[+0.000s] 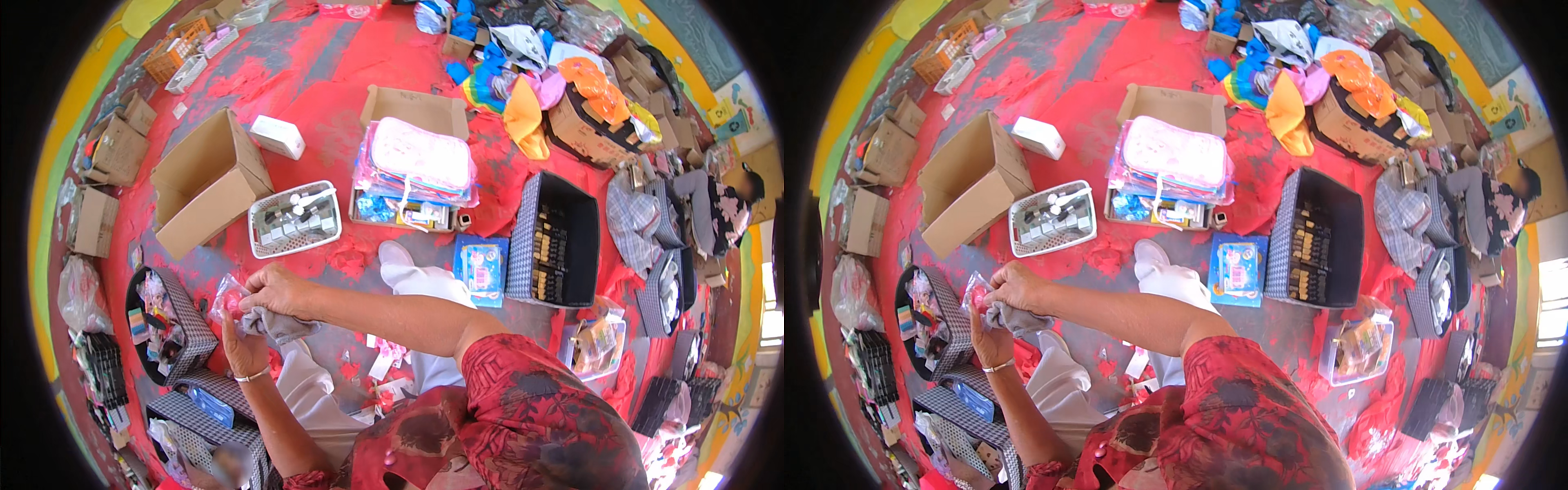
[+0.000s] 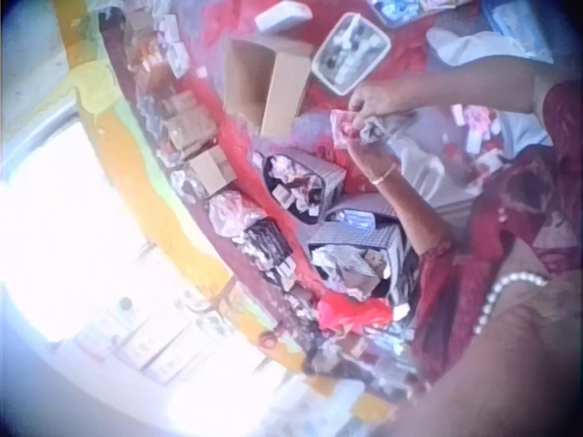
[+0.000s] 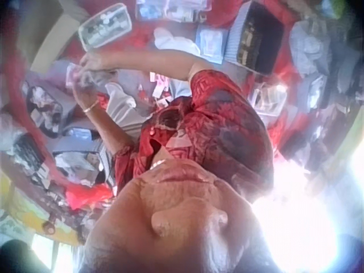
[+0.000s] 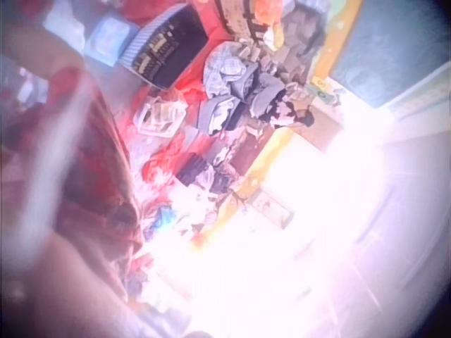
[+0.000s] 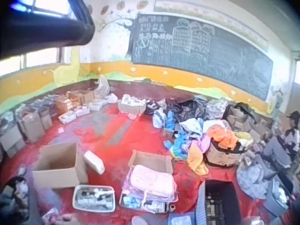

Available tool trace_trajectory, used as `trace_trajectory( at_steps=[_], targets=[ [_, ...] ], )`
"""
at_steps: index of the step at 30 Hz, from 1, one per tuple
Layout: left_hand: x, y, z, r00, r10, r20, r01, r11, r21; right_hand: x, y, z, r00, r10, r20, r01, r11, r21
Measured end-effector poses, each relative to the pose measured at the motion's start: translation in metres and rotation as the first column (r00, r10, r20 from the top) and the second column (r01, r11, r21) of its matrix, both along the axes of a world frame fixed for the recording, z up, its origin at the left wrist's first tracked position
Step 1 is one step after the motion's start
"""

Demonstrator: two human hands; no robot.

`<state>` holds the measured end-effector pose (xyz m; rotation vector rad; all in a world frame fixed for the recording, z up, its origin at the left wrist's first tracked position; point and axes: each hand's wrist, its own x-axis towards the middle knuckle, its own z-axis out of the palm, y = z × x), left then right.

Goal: The person sits on the floor and wipes several small items, including a pink flower, a small box, and a white cylindrical object, using a grey cloth. The person also briefly handles a blue box and a small white box before placing them aside.

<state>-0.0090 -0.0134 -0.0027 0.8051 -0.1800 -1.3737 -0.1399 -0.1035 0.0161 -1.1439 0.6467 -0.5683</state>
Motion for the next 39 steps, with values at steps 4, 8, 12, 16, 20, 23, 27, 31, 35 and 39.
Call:
trace_trajectory(
  at_steps=[4,8,12,16,20,23,27,31,35,39],
  targets=[
    [-0.002,-0.002,-0.001,0.999,-0.016,0.045,0.02,0.997,-0.078,0.0,-0.001,0.0,1.0,-0.017,0.008,0.017,0.999,-0.046],
    [-0.001,-0.004,0.001,0.969,-0.062,0.238,0.1,0.983,-0.155,0.001,0.002,-0.003,0.995,-0.029,0.092,0.025,0.998,0.052],
    [0.002,-0.002,0.001,0.973,-0.011,0.23,0.039,0.993,-0.115,0.005,0.006,-0.008,0.999,-0.05,-0.014,0.051,0.999,0.018],
    [0.006,0.001,-0.001,0.963,0.019,0.268,0.003,0.997,-0.081,0.011,0.005,-0.01,0.999,-0.034,0.041,0.032,0.998,0.048],
    [0.008,0.003,0.001,0.964,-0.008,0.265,0.033,0.995,-0.091,0.009,0.004,-0.008,0.999,-0.026,-0.02,0.026,1.0,-0.017],
    [0.005,0.001,0.001,0.979,-0.008,0.204,0.022,0.998,-0.066,0.007,0.003,-0.005,0.997,-0.071,-0.031,0.07,0.997,-0.043],
    [0.004,0.0,-0.005,0.996,-0.083,0.028,0.085,0.995,-0.056,0.008,0.002,-0.002,0.982,-0.184,0.034,0.184,0.983,-0.006],
    [0.011,-0.003,-0.014,0.977,-0.092,0.19,0.117,0.985,-0.124,0.007,0.003,-0.002,0.977,-0.211,0.028,0.211,0.977,0.001],
    [0.011,-0.004,-0.015,0.955,-0.178,0.236,0.209,0.972,-0.111,0.004,0.003,-0.001,0.97,-0.244,0.019,0.244,0.97,-0.001],
    [0.005,-0.003,-0.007,0.992,-0.109,0.057,0.111,0.993,-0.039,0.002,0.003,0.002,0.965,-0.263,0.012,0.259,0.939,-0.227]
  ],
)
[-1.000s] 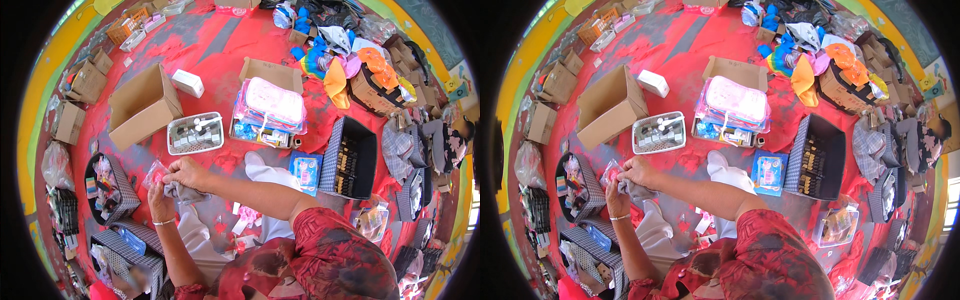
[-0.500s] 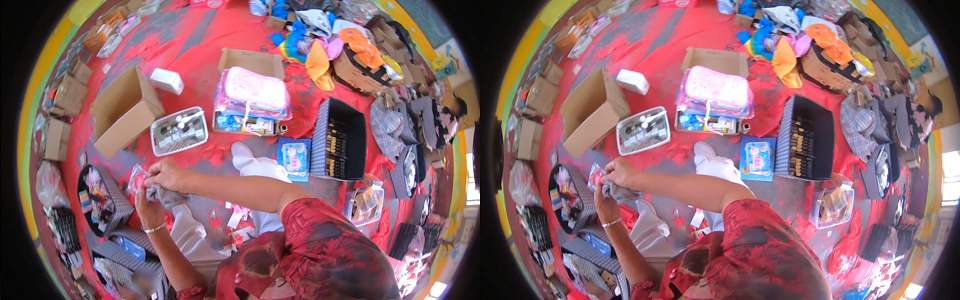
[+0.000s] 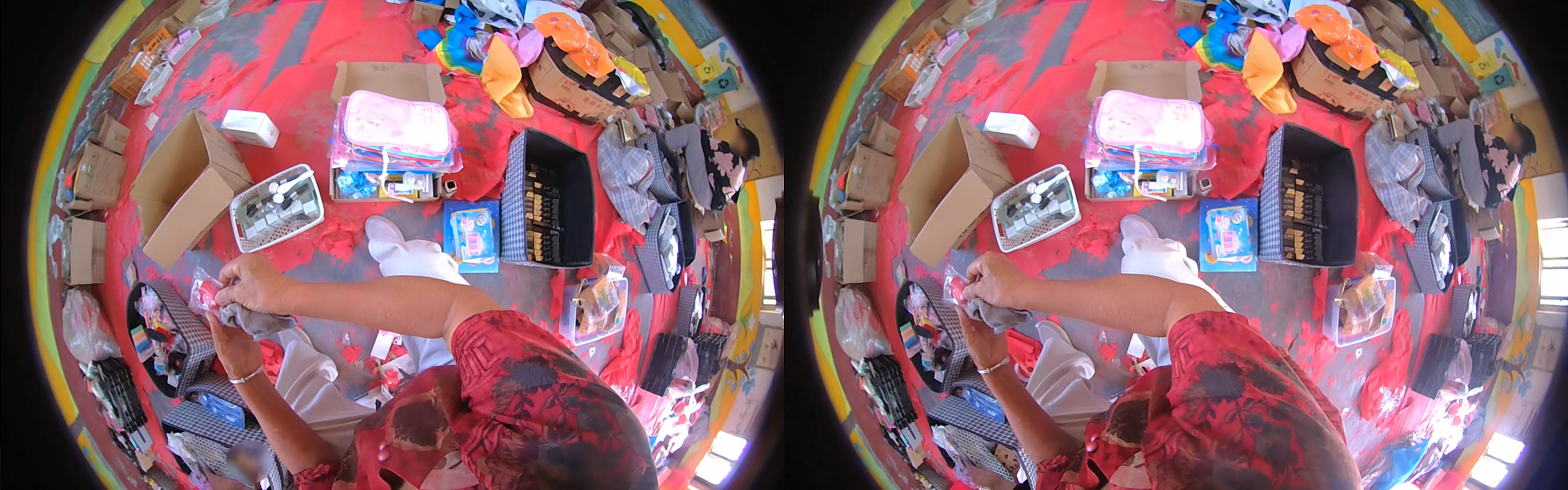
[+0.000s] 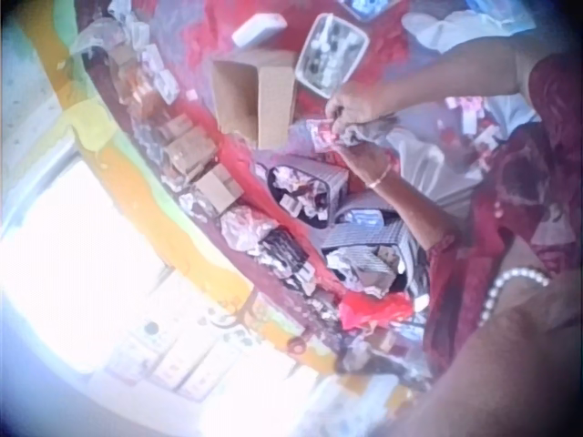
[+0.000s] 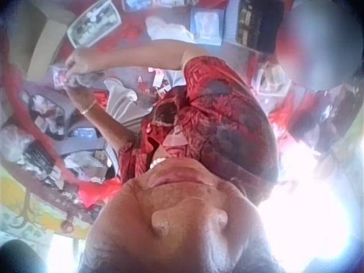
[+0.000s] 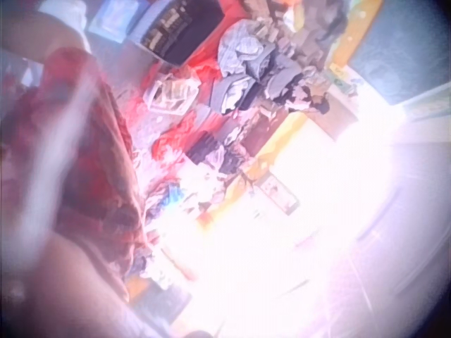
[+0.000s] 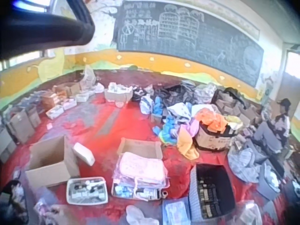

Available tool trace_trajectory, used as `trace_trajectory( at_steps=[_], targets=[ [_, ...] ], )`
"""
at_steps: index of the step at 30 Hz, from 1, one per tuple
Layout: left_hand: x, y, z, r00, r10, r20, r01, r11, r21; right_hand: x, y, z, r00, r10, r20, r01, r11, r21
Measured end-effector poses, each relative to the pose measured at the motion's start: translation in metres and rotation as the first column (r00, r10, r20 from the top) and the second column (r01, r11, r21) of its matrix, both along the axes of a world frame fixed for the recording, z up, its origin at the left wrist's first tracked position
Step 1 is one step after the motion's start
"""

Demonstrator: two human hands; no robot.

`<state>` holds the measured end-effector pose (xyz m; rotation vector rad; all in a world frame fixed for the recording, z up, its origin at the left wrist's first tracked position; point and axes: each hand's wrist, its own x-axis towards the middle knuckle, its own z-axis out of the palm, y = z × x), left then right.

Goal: The person sits on the floor and wipes several small items, including a pink flower, a small box, and a white cylindrical object, using a grey cloth. The person also briefly handles a blue box and a small white box before placing them aside.

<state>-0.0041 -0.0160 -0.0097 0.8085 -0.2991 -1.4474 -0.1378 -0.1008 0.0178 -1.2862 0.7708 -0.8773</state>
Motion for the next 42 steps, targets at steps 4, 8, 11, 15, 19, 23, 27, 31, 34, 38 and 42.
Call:
trace_trajectory(
  at_steps=[4,8,11,15,19,23,27,31,34,38,42],
  targets=[
    [0.007,-0.002,-0.002,0.994,0.053,0.099,-0.056,0.998,0.033,0.0,0.001,-0.001,1.0,-0.002,0.013,0.002,1.0,-0.011],
    [0.018,0.001,-0.011,0.991,0.051,0.121,-0.045,0.998,-0.052,0.004,0.002,-0.005,0.999,0.019,0.048,-0.022,0.999,0.045],
    [0.022,0.003,-0.012,0.991,0.073,0.11,-0.068,0.996,-0.054,0.009,0.001,-0.007,0.996,0.041,0.075,-0.05,0.992,0.112],
    [0.02,0.002,-0.009,0.981,0.157,0.116,-0.16,0.987,0.022,0.013,0.001,-0.009,0.998,0.044,0.046,-0.053,0.972,0.23],
    [0.018,0.002,-0.008,0.994,0.101,0.044,-0.099,0.994,-0.053,0.011,0.003,-0.007,0.996,0.086,0.037,-0.093,0.968,0.235],
    [0.017,0.003,-0.008,0.984,0.117,0.138,-0.109,0.992,-0.065,0.01,0.003,-0.004,0.986,0.14,0.094,-0.162,0.943,0.292],
    [0.013,0.002,-0.008,0.989,0.099,0.106,-0.092,0.993,-0.072,0.009,0.002,-0.002,0.983,0.152,0.105,-0.175,0.945,0.277],
    [0.009,0.0,-0.004,0.986,0.094,0.139,-0.08,0.991,-0.107,0.01,0.001,-0.003,0.978,0.141,0.154,-0.19,0.907,0.376],
    [0.006,0.001,-0.001,0.984,0.096,0.152,-0.075,0.987,-0.14,0.01,0.002,-0.004,0.97,0.154,0.189,-0.215,0.906,0.363],
    [0.005,0.001,0.001,0.981,0.106,0.163,-0.084,0.987,-0.139,0.009,0.001,-0.005,0.968,0.196,0.155,-0.238,0.913,0.33],
    [0.005,0.001,0.003,0.981,0.133,0.141,-0.117,0.986,-0.116,0.008,0.0,-0.007,0.953,0.261,0.154,-0.295,0.912,0.283]
  ],
)
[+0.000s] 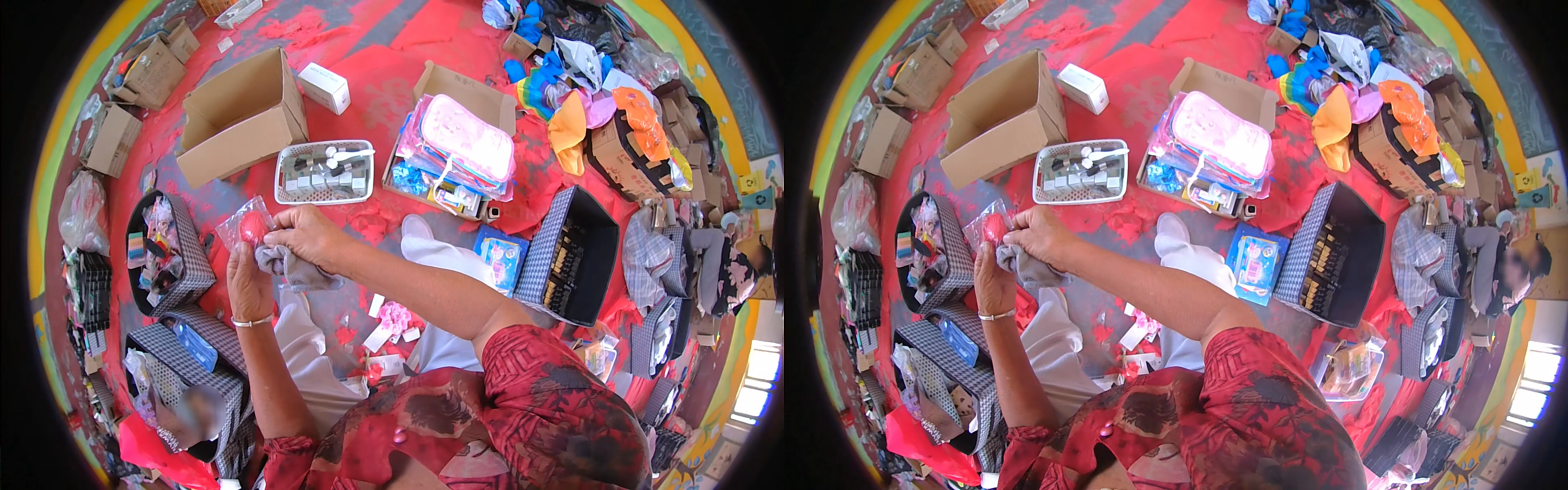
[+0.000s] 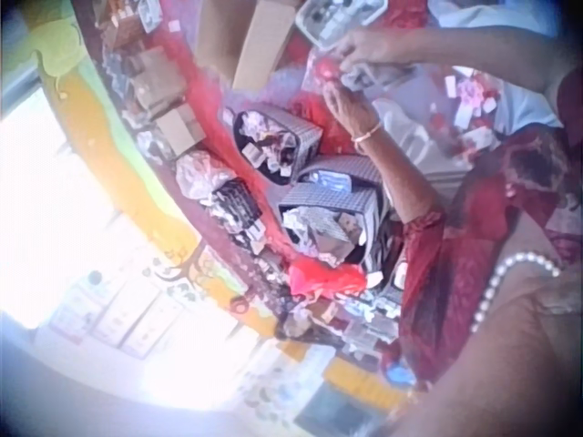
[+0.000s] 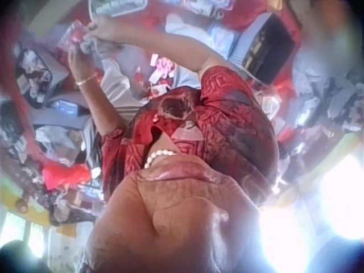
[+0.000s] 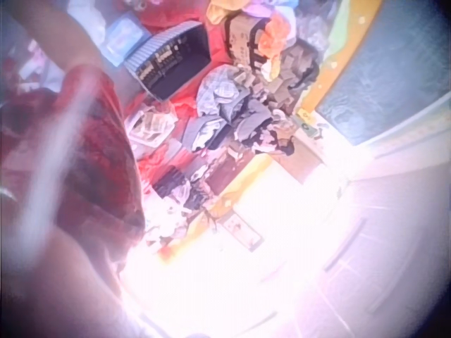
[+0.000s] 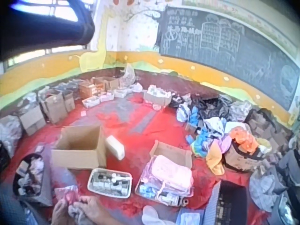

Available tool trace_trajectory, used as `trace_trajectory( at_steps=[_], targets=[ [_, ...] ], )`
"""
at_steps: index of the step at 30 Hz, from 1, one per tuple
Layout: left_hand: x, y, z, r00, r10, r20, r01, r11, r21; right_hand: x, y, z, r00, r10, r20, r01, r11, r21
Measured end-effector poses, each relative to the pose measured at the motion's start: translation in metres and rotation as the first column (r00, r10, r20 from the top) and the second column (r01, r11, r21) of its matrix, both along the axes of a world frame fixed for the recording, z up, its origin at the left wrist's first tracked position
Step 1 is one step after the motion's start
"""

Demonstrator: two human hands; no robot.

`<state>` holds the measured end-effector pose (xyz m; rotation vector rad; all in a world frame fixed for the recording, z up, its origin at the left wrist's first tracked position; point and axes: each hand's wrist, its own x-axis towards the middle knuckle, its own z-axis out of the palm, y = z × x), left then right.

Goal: The person sits on the floor and wipes several small items, including a pink flower, a small box, and a white cylindrical object, using a grey cloth. The person also briefly handles a blue box and a small white box before placing them aside.

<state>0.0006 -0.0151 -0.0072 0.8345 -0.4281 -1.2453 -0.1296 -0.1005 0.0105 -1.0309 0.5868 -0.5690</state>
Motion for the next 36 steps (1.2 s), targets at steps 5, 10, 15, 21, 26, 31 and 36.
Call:
trace_trajectory(
  at_steps=[5,10,15,21,26,31,36],
  targets=[
    [-0.002,0.001,0.003,1.0,0.02,0.008,-0.021,1.0,0.012,0.001,0.0,-0.001,1.0,-0.022,-0.011,0.022,0.998,-0.051],
    [-0.003,0.001,0.003,1.0,0.021,0.001,-0.021,1.0,-0.008,0.001,0.001,0.003,0.999,-0.042,0.027,0.04,0.998,0.054],
    [0.0,0.001,0.002,0.999,-0.03,0.026,0.031,0.999,-0.02,0.0,0.002,0.005,0.998,-0.064,0.011,0.064,0.997,0.047],
    [-0.002,0.0,0.001,0.997,-0.029,0.067,0.03,0.999,-0.017,0.003,-0.001,0.0,0.992,-0.088,-0.088,0.089,0.996,0.011],
    [-0.008,0.002,0.004,0.991,0.027,0.128,-0.038,0.996,0.084,0.0,0.0,0.003,0.999,-0.053,0.014,0.048,0.974,0.219],
    [-0.008,0.003,0.007,0.997,0.061,0.056,-0.065,0.995,0.073,0.0,0.001,0.008,0.999,-0.042,0.03,0.033,0.968,0.25],
    [-0.003,0.003,0.001,0.994,0.036,0.103,-0.045,0.995,0.086,0.002,0.002,0.007,0.997,-0.075,0.005,0.071,0.967,0.244]
  ],
)
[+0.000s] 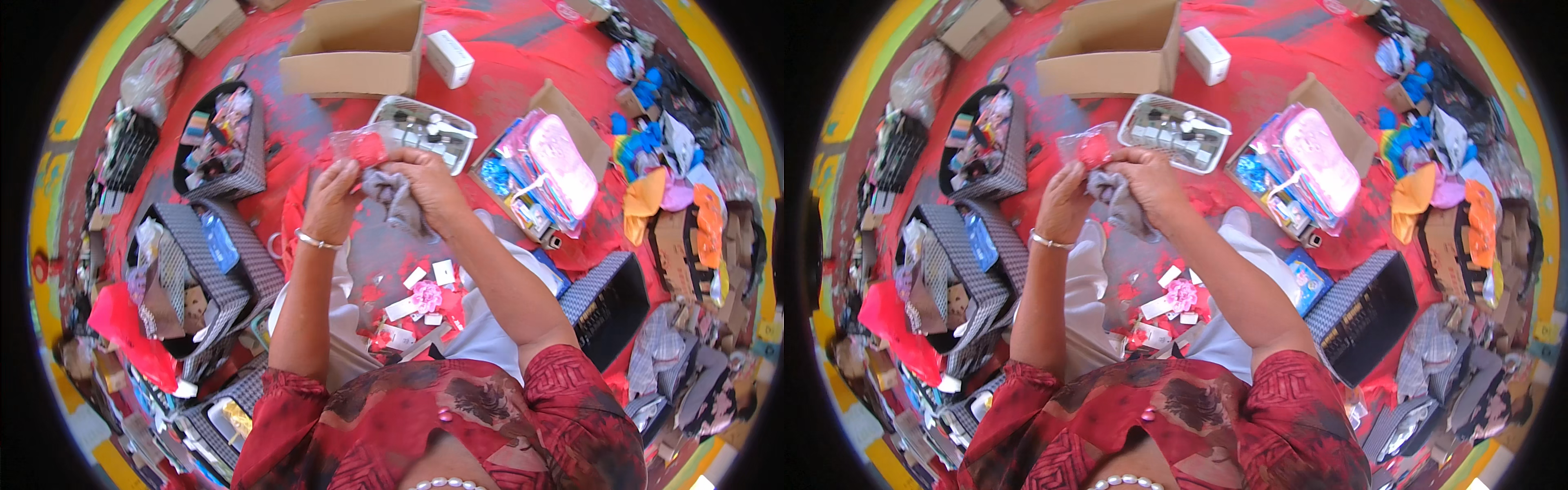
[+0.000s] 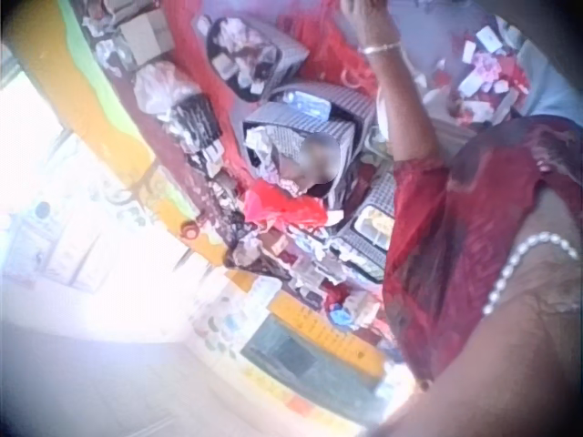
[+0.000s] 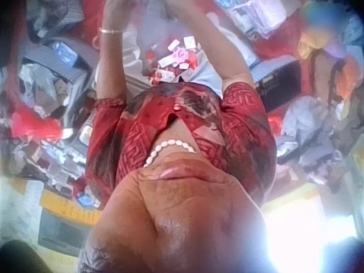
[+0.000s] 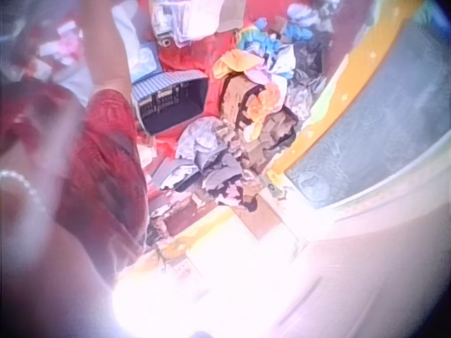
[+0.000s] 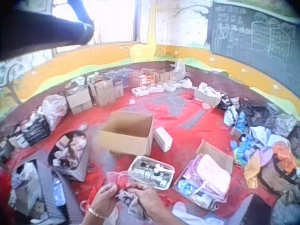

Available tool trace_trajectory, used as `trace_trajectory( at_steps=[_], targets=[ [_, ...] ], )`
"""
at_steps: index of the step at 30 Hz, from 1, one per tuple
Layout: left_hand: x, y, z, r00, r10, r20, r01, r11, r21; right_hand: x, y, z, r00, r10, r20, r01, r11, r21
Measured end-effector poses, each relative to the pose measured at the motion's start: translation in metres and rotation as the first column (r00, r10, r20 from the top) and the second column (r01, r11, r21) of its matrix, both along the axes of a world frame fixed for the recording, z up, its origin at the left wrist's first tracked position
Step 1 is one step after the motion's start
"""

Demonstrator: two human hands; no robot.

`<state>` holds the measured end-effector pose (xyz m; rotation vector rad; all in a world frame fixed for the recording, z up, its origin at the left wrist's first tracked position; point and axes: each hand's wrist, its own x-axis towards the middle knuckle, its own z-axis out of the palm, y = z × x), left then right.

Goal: The person sits on the floor and wipes several small items, including a pink flower, a small box, and a white cylindrical object, using a grey cloth. The person also briefly handles a blue box and a small white box before placing them aside.

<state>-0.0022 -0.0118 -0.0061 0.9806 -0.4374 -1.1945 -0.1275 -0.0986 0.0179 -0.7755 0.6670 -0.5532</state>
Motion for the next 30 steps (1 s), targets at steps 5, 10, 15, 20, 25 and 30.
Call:
trace_trajectory(
  at_steps=[5,10,15,20,25,30],
  targets=[
    [0.005,0.002,-0.003,0.999,-0.024,-0.036,0.026,0.998,0.056,0.001,0.0,-0.007,0.999,-0.017,0.046,0.017,1.0,0.001],
    [0.003,0.002,0.001,0.999,0.018,-0.033,-0.017,0.999,0.033,0.002,0.003,-0.009,1.0,-0.007,0.02,0.008,0.999,-0.034],
    [0.0,-0.003,0.003,0.997,0.07,0.036,-0.07,0.998,0.005,0.0,0.007,-0.004,0.994,0.101,-0.036,-0.104,0.991,-0.081],
    [0.001,0.0,0.007,0.997,0.076,0.007,-0.076,0.997,0.004,-0.003,0.005,0.001,0.986,0.15,-0.072,-0.163,0.96,-0.227],
    [0.004,0.003,0.008,1.0,0.009,0.025,-0.009,1.0,0.002,-0.003,0.005,0.006,0.987,0.152,-0.059,-0.159,0.976,-0.149],
    [0.003,0.001,0.004,0.999,0.03,0.024,-0.031,0.999,0.036,-0.005,0.003,0.01,0.968,0.231,-0.101,-0.239,0.968,-0.082]
  ],
)
